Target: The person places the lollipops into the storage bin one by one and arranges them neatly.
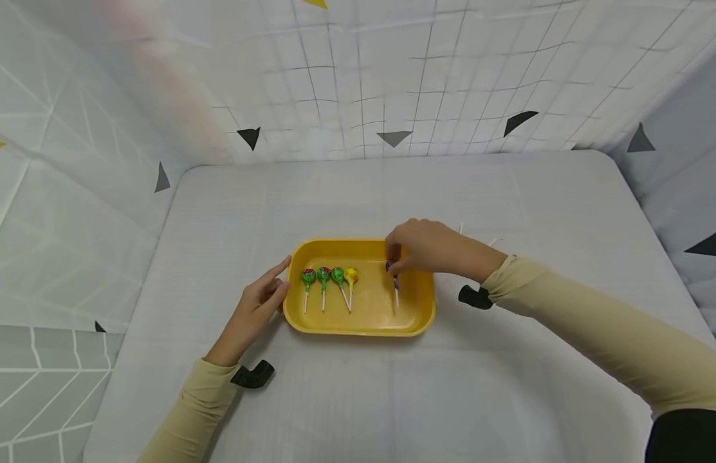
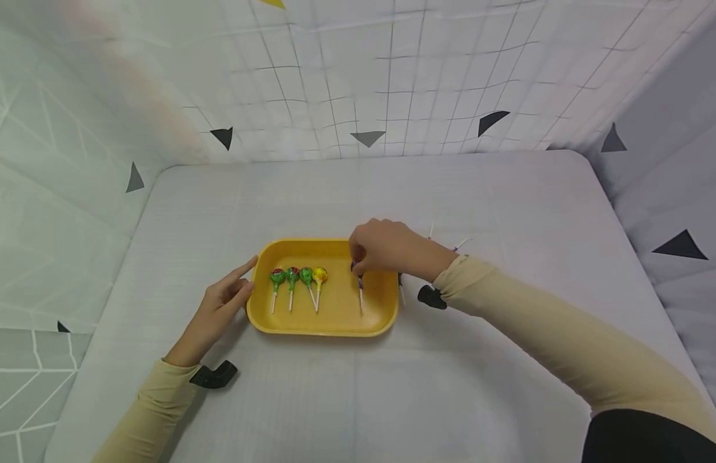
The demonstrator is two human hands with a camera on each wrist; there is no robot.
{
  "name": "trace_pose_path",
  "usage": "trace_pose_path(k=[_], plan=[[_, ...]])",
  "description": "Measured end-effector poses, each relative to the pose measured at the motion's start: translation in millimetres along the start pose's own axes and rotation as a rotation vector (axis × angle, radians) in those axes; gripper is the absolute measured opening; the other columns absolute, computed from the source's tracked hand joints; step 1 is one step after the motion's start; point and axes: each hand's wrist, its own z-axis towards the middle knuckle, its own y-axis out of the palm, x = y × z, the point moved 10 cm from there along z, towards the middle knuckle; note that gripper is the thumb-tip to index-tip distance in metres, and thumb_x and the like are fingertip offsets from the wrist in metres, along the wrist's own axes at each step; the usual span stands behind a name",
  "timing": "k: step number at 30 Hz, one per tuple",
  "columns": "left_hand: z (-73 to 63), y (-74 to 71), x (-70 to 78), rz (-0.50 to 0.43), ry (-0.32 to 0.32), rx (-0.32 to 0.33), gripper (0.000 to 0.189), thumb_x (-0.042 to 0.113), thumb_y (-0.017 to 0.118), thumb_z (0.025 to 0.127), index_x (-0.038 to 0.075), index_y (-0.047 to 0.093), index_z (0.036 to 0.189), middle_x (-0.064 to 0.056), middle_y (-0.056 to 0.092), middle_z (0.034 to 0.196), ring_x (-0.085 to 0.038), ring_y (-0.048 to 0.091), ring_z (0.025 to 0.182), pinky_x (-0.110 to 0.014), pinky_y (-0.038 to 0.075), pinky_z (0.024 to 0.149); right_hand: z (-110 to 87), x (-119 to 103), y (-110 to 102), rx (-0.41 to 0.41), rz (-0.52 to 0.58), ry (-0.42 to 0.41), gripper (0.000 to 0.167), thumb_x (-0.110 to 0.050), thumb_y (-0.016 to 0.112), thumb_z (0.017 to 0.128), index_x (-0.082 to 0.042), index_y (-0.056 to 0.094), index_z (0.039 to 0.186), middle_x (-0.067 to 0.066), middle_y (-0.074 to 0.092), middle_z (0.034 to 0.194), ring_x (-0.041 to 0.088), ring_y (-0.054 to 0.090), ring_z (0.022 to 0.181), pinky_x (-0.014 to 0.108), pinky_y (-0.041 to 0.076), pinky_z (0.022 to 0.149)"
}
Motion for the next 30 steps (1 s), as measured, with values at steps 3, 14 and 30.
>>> trace_pose_path(k=[3,14,30], plan=[[-0.1,-0.4,-0.9,0.003,-0.002,0.0,0.052,0.022,0.053,0.11,0.021,0.04,0.16,-0.009,0.06,0.081,-0.033,0.058,0.068,-0.032,0.051,0.062,3.3,-4,2,-0.002,-0.005,-0.009,0.017,-0.033,0.083,0.089,-0.017,0.077,0.093,-0.005,0.073,0.088,0.016,0.062,0.084,0.031,0.054,0.074],[0.5,-0.5,-1.6,0.003,0.002,0.005,0.052,0.02,0.053,0.11,0.019,0.04,0.16,-0.008,0.06,0.082,-0.031,0.057,0.067,-0.031,0.05,0.061,20.8,-13,12,-0.013,-0.039,0.014,0.019,-0.032,0.083,0.089,-0.015,0.078,0.095,-0.002,0.072,0.088,0.015,0.062,0.078,0.028,0.052,0.067],[0.8,-0.1,-1.8,-0.005,0.007,0.006,0.052,0.019,0.053,0.11,0.02,0.041,0.16,-0.009,0.06,0.08,-0.033,0.057,0.067,-0.031,0.05,0.061,37.7,-29,22,-0.036,-0.119,-0.007,0.019,-0.03,0.083,0.089,-0.015,0.072,0.085,-0.001,0.069,0.084,0.014,0.059,0.073,0.028,0.047,0.061]])
